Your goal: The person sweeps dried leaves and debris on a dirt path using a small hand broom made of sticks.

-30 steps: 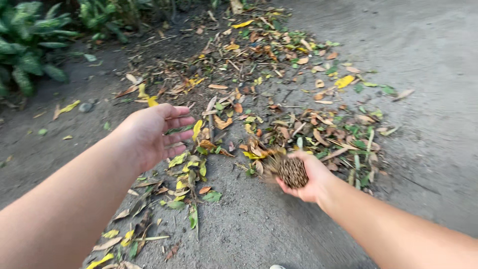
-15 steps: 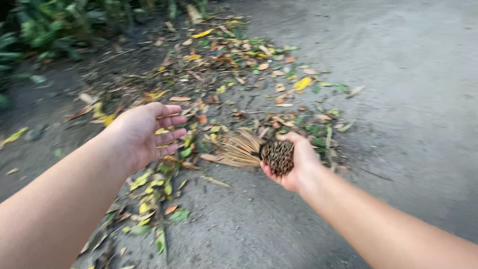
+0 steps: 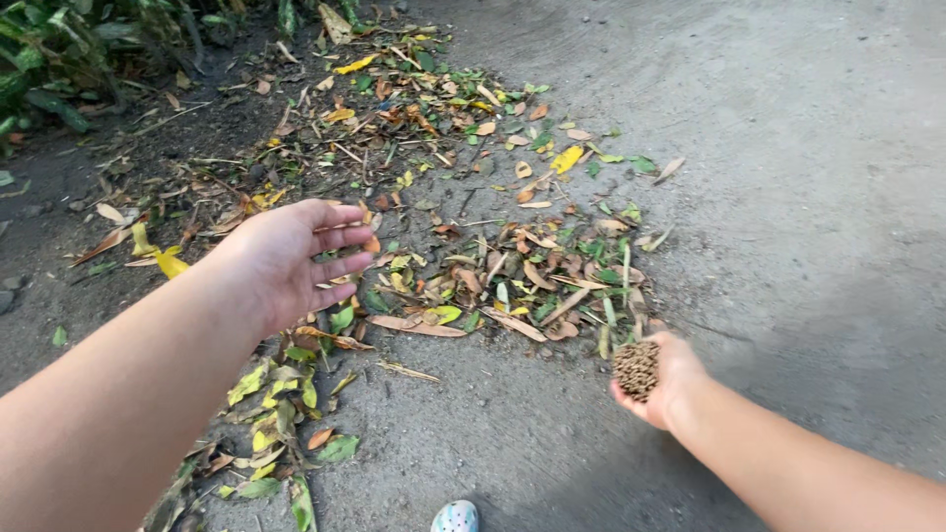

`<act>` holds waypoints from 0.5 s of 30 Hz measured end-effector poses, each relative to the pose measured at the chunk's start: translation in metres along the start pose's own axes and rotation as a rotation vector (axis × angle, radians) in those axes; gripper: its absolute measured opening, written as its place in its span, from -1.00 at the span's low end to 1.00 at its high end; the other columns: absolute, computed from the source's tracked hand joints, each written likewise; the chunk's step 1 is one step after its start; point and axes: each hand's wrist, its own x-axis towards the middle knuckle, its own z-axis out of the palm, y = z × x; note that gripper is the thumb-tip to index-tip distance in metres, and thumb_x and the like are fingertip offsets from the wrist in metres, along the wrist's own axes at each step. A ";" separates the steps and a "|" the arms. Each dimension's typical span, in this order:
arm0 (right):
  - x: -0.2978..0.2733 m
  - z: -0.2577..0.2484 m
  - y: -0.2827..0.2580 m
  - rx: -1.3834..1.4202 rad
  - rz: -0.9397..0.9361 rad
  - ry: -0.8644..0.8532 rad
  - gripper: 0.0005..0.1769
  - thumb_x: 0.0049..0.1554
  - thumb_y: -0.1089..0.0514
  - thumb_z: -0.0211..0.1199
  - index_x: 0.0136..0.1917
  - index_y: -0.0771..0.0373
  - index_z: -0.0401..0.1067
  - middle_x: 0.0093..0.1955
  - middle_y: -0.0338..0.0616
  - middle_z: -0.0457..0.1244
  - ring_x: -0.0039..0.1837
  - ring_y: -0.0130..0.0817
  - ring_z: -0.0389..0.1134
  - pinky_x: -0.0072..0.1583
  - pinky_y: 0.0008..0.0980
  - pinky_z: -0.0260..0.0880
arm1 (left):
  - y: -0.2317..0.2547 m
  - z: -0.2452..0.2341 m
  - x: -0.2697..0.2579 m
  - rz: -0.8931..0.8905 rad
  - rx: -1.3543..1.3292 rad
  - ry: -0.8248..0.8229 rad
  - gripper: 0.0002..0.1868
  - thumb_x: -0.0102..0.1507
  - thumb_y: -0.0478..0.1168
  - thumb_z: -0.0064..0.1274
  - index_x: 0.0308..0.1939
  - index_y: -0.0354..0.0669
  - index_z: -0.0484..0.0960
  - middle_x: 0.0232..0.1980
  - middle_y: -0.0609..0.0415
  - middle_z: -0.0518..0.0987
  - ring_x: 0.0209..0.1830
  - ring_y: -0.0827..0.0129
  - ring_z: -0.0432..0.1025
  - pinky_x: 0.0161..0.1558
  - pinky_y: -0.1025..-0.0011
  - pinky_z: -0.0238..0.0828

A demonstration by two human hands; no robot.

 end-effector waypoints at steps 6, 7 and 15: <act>0.000 0.102 0.035 -0.123 0.145 -0.417 -0.72 0.16 -0.02 0.16 0.00 0.21 0.42 -0.11 -0.08 0.34 -0.09 -0.17 0.39 -0.09 -0.12 0.53 | 0.005 -0.034 0.010 -0.011 -0.006 0.085 -0.69 0.40 -0.10 -0.26 0.05 0.09 0.61 -0.03 0.26 0.56 -0.04 0.39 0.46 0.09 0.14 0.38; -0.003 0.120 0.033 -0.149 0.151 -0.481 -0.68 0.14 -0.04 0.16 0.00 0.24 0.41 -0.12 -0.02 0.33 -0.10 -0.11 0.39 -0.12 -0.12 0.52 | 0.007 -0.041 0.011 -0.006 -0.014 0.106 -0.70 0.40 -0.10 -0.26 0.05 0.06 0.59 -0.03 0.24 0.57 -0.03 0.38 0.46 0.09 0.14 0.38; -0.036 0.158 -0.010 -0.003 0.152 -0.668 -0.41 0.04 -0.16 0.14 0.09 0.39 0.43 -0.08 0.19 0.35 -0.11 0.03 0.44 -0.24 -0.32 0.48 | 0.029 -0.058 0.024 0.012 0.014 0.159 -0.69 0.41 -0.10 -0.27 0.05 0.02 0.59 0.03 0.22 0.61 0.05 0.36 0.51 0.13 0.19 0.37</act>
